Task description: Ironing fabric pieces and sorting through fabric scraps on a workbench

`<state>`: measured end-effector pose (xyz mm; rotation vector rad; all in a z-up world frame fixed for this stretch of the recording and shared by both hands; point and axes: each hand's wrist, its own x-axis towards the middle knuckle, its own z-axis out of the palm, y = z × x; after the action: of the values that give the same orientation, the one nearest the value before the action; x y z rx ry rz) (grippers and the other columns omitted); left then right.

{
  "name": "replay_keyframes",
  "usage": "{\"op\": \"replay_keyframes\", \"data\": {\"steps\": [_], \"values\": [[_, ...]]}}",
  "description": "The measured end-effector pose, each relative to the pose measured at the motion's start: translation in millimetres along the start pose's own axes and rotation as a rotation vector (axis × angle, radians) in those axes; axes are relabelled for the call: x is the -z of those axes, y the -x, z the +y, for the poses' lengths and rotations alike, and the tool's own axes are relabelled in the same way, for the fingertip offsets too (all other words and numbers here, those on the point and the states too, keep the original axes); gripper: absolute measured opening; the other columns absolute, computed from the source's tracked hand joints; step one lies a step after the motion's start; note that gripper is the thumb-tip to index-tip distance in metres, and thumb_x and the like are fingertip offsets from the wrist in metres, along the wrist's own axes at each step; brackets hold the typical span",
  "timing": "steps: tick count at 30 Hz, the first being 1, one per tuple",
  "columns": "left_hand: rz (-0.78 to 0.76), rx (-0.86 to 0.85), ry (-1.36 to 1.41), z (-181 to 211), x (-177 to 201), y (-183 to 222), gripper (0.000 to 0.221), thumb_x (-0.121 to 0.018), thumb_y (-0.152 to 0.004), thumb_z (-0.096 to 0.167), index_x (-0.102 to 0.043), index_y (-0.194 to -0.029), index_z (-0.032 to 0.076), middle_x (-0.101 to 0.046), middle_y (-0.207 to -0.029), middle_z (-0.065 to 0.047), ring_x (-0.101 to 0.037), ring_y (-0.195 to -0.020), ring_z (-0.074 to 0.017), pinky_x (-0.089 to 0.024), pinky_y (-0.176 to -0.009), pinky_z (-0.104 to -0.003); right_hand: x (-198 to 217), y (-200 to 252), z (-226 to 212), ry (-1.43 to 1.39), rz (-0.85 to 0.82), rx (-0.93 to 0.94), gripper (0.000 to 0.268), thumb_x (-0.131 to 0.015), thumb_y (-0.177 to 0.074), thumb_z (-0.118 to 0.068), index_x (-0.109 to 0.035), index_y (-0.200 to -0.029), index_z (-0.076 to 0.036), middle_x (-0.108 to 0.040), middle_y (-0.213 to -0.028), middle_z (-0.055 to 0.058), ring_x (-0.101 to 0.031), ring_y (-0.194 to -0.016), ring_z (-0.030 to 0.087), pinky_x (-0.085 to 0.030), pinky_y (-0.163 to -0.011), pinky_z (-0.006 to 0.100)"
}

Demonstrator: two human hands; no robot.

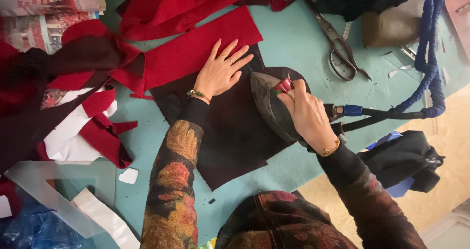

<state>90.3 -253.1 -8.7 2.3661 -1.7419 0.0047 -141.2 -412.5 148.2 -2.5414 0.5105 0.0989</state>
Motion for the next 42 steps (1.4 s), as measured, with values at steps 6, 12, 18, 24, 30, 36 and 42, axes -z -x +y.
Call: {"op": "replay_keyframes", "data": {"steps": [6, 12, 18, 24, 30, 36, 42], "values": [[0.002, 0.022, 0.002, -1.1, -4.9, -6.2, 0.064, -0.04, -0.104, 0.034, -0.023, -0.166, 0.029, -0.021, -0.172, 0.003, -0.02, -0.157, -0.0256, -0.01, -0.127, -0.06, 1.3, -11.1, -6.6, 0.0, 0.047, 0.028, 0.039, -0.05, -0.111, -0.038, -0.045, -0.122, -0.002, -0.063, -0.073, 0.022, -0.068, -0.075, 0.054, -0.053, -0.069, 0.063], [0.199, 0.18, 0.132, 4.5, -23.0, -41.7, 0.032, -0.057, -0.104, 0.031, -0.06, -0.132, 0.016, -0.048, -0.152, -0.003, -0.036, -0.148, -0.0243, -0.023, -0.123, -0.051, 0.3, -9.7, -10.1, 0.019, 0.079, 0.011, 0.039, -0.052, -0.11, -0.039, -0.045, -0.121, -0.002, -0.065, -0.077, 0.023, -0.067, -0.077, 0.056, -0.053, -0.069, 0.064], [0.204, 0.322, 0.243, 3.1, -39.3, -71.1, 0.036, -0.088, -0.077, 0.037, -0.063, -0.096, 0.02, -0.05, -0.125, 0.0, -0.039, -0.136, -0.0294, -0.037, -0.109, -0.05, -2.3, -11.3, -5.6, 0.008, 0.079, 0.006, 0.039, -0.053, -0.109, -0.039, -0.047, -0.122, -0.003, -0.066, -0.077, 0.023, -0.068, -0.077, 0.056, -0.055, -0.067, 0.062], [0.175, 0.345, 0.318, 5.8, -35.0, -75.3, 0.023, -0.087, -0.075, 0.032, -0.066, -0.08, 0.025, -0.051, -0.111, 0.004, -0.038, -0.129, -0.0251, -0.035, -0.098, -0.043, -1.0, -11.3, -7.2, 0.011, 0.102, 0.019, 0.04, -0.053, -0.109, -0.04, -0.047, -0.123, -0.003, -0.067, -0.076, 0.023, -0.069, -0.074, 0.055, -0.056, -0.066, 0.06], [0.152, 0.298, 0.378, 6.2, -19.1, -69.5, 0.022, -0.081, -0.079, 0.032, -0.06, -0.086, 0.028, -0.061, -0.097, 0.008, -0.051, -0.116, -0.0196, -0.038, -0.093, -0.043, 0.0, -11.3, -8.9, 0.009, 0.089, 0.003, 0.04, -0.054, -0.109, -0.04, -0.048, -0.123, -0.002, -0.067, -0.076, 0.023, -0.069, -0.074, 0.054, -0.056, -0.064, 0.06], [0.112, 0.325, 0.499, 7.2, -12.6, -68.9, 0.039, -0.078, -0.081, 0.024, -0.054, -0.11, 0.027, -0.07, -0.087, 0.011, -0.057, -0.109, -0.0172, -0.037, -0.098, -0.045, -0.5, -11.7, -9.1, 0.007, 0.063, -0.021, 0.041, -0.052, -0.109, -0.042, -0.047, -0.124, -0.004, -0.067, -0.078, 0.021, -0.069, -0.076, 0.053, -0.055, -0.067, 0.061], [0.159, 0.308, 0.532, 8.2, -6.1, -68.6, 0.041, -0.076, -0.084, 0.02, -0.057, -0.119, 0.029, -0.073, -0.086, 0.011, -0.058, -0.108, -0.018, -0.04, -0.099, -0.044, 1.2, -15.5, -13.6, 0.021, 0.065, -0.017, 0.041, -0.052, -0.109, -0.042, -0.047, -0.123, -0.003, -0.067, -0.078, 0.021, -0.069, -0.075, 0.054, -0.055, -0.067, 0.062]]}}
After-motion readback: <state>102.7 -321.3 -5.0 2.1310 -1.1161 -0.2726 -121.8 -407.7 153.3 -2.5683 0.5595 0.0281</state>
